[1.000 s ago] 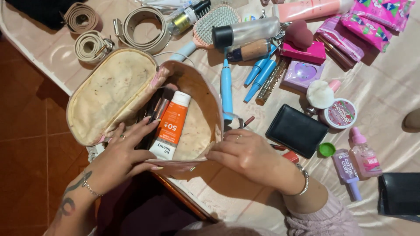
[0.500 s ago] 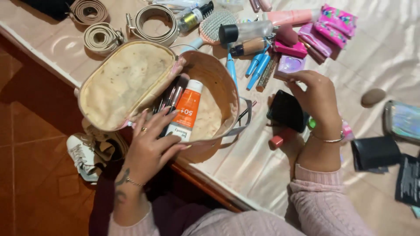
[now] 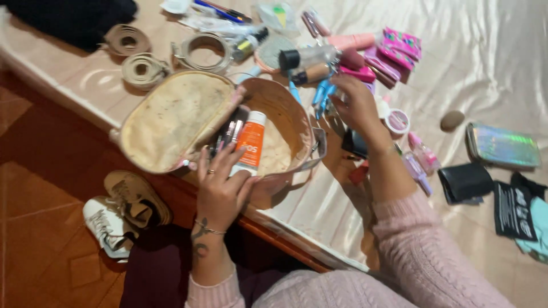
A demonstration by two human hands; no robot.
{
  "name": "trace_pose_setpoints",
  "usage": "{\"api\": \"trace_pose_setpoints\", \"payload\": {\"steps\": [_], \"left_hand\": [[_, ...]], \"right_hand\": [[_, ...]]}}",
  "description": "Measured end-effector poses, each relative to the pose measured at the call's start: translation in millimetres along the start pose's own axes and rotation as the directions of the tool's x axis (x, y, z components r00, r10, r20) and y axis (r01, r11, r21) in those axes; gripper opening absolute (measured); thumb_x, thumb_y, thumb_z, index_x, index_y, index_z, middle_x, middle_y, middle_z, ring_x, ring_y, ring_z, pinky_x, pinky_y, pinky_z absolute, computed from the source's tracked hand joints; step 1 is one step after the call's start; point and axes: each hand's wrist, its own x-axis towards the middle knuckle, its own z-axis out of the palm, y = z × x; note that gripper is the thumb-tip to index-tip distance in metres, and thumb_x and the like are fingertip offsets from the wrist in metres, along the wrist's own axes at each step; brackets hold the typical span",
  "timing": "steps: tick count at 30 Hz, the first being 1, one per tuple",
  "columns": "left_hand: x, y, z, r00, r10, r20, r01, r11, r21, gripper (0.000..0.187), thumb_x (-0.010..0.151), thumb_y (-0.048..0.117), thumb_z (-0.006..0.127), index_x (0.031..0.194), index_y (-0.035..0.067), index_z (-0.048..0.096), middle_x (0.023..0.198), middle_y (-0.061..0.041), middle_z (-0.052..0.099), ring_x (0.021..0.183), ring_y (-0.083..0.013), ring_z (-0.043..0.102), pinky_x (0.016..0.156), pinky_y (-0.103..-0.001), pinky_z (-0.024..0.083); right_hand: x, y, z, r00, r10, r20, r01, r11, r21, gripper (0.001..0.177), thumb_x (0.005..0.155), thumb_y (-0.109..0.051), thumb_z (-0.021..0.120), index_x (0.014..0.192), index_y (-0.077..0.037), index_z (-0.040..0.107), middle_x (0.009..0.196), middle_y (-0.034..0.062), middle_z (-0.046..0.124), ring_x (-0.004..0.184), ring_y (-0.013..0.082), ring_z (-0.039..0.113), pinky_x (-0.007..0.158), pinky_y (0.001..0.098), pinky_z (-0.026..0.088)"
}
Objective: The person packs a makeup bag with various cosmetic items and tools including brushes, sponges, and tubes from a bed.
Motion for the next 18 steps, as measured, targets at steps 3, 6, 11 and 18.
{"api": "trace_pose_setpoints", "payload": {"steps": [3,6,11,18], "left_hand": [[-4,4,1,1.000,-0.017,-0.016,0.017,1.000,0.024,0.017,0.081,0.022,0.081,0.086,0.009,0.072,0.134,-0.010,0.065,0.137,-0.0304,0.054,0.119,-0.065,0.028],[-7,11,3,1.000,-0.016,-0.019,0.017,0.999,0.042,0.020,0.081,0.024,0.082,0.088,0.008,0.072,0.133,-0.010,0.065,0.135,-0.0306,0.053,0.118,-0.066,0.027],[-8,14,0,1.000,-0.019,-0.021,0.019,1.000,0.012,0.018,0.082,0.024,0.081,0.087,0.009,0.072,0.131,-0.010,0.065,0.135,-0.0308,0.054,0.118,-0.066,0.027],[-8,14,-4,0.999,0.004,-0.043,-0.005,1.000,-0.017,0.017,0.084,0.023,0.080,0.086,0.010,0.069,0.126,-0.008,0.067,0.130,-0.0287,0.057,0.118,-0.064,0.030]], "right_hand": [[54,4,38,0.991,-0.115,-0.064,0.111,0.992,-0.052,0.049,0.088,-0.008,0.081,0.133,-0.004,0.063,0.128,0.0190,0.066,0.122,0.0398,0.061,0.104,0.0470,0.048],[86,3,65,0.991,-0.137,-0.001,0.136,0.978,-0.159,0.060,0.082,-0.010,0.081,0.137,-0.001,0.060,0.127,0.0213,0.064,0.122,0.0415,0.057,0.103,0.0511,0.042],[104,18,88,0.988,-0.071,0.138,0.104,0.964,-0.246,0.062,0.074,-0.008,0.078,0.133,-0.003,0.062,0.123,0.0176,0.064,0.121,0.0386,0.056,0.105,0.0538,0.039],[74,-99,-19,0.975,-0.192,-0.113,0.203,0.974,0.102,0.061,0.078,0.014,0.076,0.135,-0.003,0.062,0.136,0.0193,0.064,0.129,0.0403,0.062,0.111,0.0435,0.049]]}}
